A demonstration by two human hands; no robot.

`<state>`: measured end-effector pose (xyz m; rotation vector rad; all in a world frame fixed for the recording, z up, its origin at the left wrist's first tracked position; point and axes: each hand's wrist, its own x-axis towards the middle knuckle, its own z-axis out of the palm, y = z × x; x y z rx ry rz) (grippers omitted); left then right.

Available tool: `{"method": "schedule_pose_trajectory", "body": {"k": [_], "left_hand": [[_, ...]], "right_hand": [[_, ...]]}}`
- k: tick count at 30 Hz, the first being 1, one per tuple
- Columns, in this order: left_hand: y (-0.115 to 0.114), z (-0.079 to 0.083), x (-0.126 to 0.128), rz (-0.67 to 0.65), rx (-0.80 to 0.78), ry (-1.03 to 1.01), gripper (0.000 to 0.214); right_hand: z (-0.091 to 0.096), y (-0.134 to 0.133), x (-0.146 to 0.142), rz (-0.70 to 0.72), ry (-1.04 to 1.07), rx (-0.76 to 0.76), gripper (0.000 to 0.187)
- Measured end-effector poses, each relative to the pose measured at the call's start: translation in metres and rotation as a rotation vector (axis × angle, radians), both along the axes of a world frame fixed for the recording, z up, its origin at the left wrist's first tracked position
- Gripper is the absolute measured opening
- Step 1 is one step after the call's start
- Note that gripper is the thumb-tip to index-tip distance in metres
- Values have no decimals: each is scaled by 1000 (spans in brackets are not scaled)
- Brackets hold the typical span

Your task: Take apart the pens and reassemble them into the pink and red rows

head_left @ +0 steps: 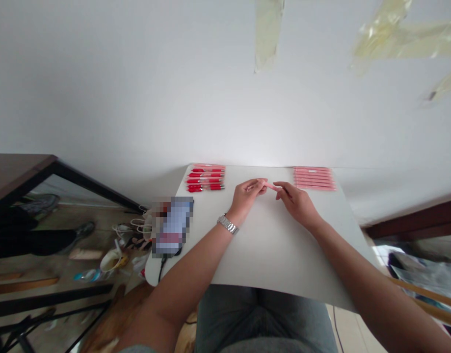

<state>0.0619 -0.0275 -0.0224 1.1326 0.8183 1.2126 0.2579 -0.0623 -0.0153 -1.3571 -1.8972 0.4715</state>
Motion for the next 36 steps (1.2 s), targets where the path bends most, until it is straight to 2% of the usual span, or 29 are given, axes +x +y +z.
{"method": "schedule_pose_trajectory", "body": {"k": [7, 11, 17, 25, 29, 32, 36], "left_hand": [[-1, 0, -1, -20, 39, 13, 40], [0, -2, -2, -41, 63, 28, 41], [-1, -2, 0, -3, 56, 33, 39], [1, -3, 0, 13, 32, 47, 39], [1, -2, -1, 9, 30, 49, 39], [0, 0, -1, 7, 36, 59, 39], [-1, 1, -2, 0, 42, 61, 38]], "right_hand": [[-2, 4, 2, -5, -35, 99, 39], [-4, 4, 3, 6, -53, 118, 40], [-2, 3, 2, -10, -52, 129, 39], [-2, 4, 4, -9, -64, 109, 19], [-3, 3, 4, -26, -79, 44, 13], [-2, 1, 2, -60, -75, 10, 16], [0, 0, -1, -69, -39, 6, 35]]}}
